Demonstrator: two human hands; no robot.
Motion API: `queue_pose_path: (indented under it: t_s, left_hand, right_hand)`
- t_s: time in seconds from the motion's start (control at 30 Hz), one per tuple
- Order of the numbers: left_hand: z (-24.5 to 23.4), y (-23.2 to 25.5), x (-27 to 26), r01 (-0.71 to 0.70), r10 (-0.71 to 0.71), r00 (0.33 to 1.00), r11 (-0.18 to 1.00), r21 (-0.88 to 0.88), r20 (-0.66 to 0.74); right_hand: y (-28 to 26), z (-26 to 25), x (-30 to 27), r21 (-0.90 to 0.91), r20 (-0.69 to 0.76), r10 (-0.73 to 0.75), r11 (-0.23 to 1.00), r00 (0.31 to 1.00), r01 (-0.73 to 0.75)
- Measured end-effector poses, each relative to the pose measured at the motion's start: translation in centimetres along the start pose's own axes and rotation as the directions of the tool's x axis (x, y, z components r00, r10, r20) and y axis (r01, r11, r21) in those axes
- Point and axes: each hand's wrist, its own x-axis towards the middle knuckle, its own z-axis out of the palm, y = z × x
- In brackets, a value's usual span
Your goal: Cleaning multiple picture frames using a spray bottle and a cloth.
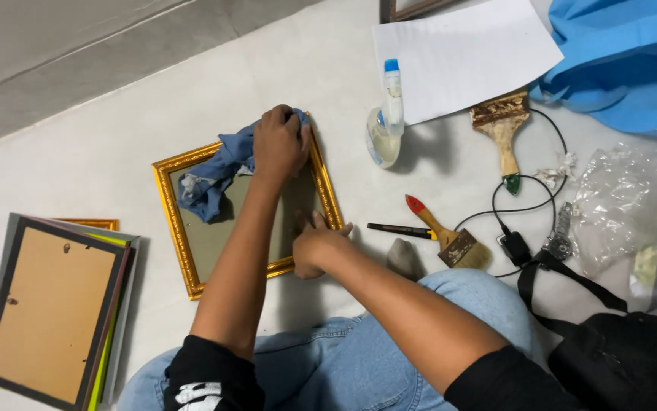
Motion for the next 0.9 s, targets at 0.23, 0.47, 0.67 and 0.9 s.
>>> queue_pose_path:
  t_s: [0.23,0.47,0.67,0.9]
  left_hand:
    - [-1.8,-4.5,-0.5,-0.136,0.115,0.97,0.987,0.084,0.216]
    - [-4.8,-11.6,-3.7,-0.138,0.057,0.95,0.959,0.249,0.308]
    - [-11.9,-16.4,-6.7,-0.07,-0.12,0.906,0.904,0.422,0.406]
    - [-13.2,-21.2,-9.8,0.112,-0.289,0.902,0.875,0.471,0.322]
  right_hand:
    - [0.5,0.4,0.8,0.07,-0.018,0.017,0.997,1.0,-0.015]
    - [0.8,0.4,0.4,0.042,-0.051,-0.03,0.999,0.998,0.033]
    - [0.9,-0.1,-1.2,0.056,-0.058,-0.059,0.997,0.997,0.062]
    - [0.7,-0.7,-2.0,0.054,-0.02,-0.048,0.997,0.999,0.049]
